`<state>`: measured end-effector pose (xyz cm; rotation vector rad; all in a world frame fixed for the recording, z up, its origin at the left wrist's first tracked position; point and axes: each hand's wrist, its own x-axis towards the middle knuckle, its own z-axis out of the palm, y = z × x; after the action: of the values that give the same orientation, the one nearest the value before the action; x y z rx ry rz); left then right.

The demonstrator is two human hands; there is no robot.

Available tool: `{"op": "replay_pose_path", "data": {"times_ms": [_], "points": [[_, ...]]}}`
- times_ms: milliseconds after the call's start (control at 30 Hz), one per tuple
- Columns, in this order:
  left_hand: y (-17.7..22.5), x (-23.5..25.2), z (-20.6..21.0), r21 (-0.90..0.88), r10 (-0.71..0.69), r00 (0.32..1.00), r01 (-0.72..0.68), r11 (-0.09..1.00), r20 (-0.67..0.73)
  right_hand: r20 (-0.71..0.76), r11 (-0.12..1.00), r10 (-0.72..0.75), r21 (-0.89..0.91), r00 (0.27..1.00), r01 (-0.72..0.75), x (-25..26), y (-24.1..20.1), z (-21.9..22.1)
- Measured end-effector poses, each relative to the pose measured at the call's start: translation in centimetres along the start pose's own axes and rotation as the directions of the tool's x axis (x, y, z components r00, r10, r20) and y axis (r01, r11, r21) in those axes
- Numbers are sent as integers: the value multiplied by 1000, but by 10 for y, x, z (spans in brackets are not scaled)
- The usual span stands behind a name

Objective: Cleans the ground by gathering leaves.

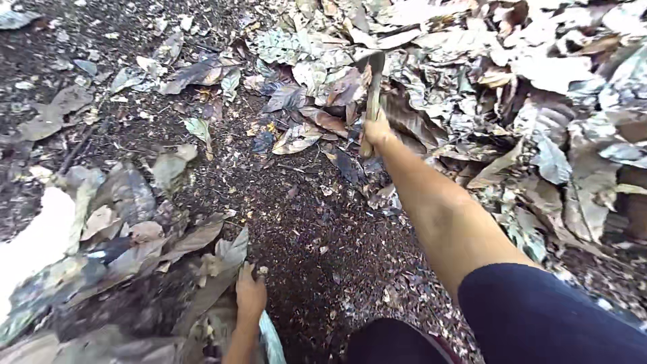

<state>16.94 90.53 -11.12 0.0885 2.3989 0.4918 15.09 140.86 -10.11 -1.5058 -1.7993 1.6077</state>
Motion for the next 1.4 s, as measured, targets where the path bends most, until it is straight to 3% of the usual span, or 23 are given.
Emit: {"op": "replay_pose_path", "data": {"times_ms": [100, 200, 333, 467, 633, 800, 900, 1033, 1133, 1267, 1400], "points": [[11, -22, 19, 41, -5, 998, 8, 999, -70, 71, 999, 4, 32, 997, -6, -41, 64, -2], [4, -46, 36, 61, -92, 987, 100, 993, -128, 212, 999, 37, -24, 976, -33, -98, 99, -51], [-7, -73, 59, 71, -290, 954, 295, 953, -81, 250, 989, 44, -150, 967, -6, -163, 110, -122], [-16, -90, 66, 99, -476, 878, 470, 877, 48, 132, 998, 9, -55, 991, -2, -201, 102, -132], [-14, -95, 58, 167, -291, 951, 272, 948, 102, 146, 919, 147, 347, 978, -190, -192, 99, -78], [-24, -90, 55, 177, -183, 937, 134, 975, 299, 431, 839, 240, 359, 870, -409, -197, 101, 3], [-6, -97, 34, 200, -117, 906, 37, 979, 406, 554, 781, 251, 369, 794, -504, -244, 102, 9], [39, -100, -29, -3, 55, 987, -55, 998, 153, 728, 733, 323, 211, 605, -646, -309, 109, -5], [47, -86, -47, -105, 164, 985, -168, 980, -45, 777, 686, 368, 144, 511, -713, -339, 102, -2], [52, -61, -45, 18, 69, 992, -68, 998, -103, 784, 740, 369, 77, 500, -668, -359, 85, 16], [64, -49, -39, -117, 25, 982, -48, 992, -189, 768, 832, 348, 11, 538, -554, -369, 70, 24]]}}
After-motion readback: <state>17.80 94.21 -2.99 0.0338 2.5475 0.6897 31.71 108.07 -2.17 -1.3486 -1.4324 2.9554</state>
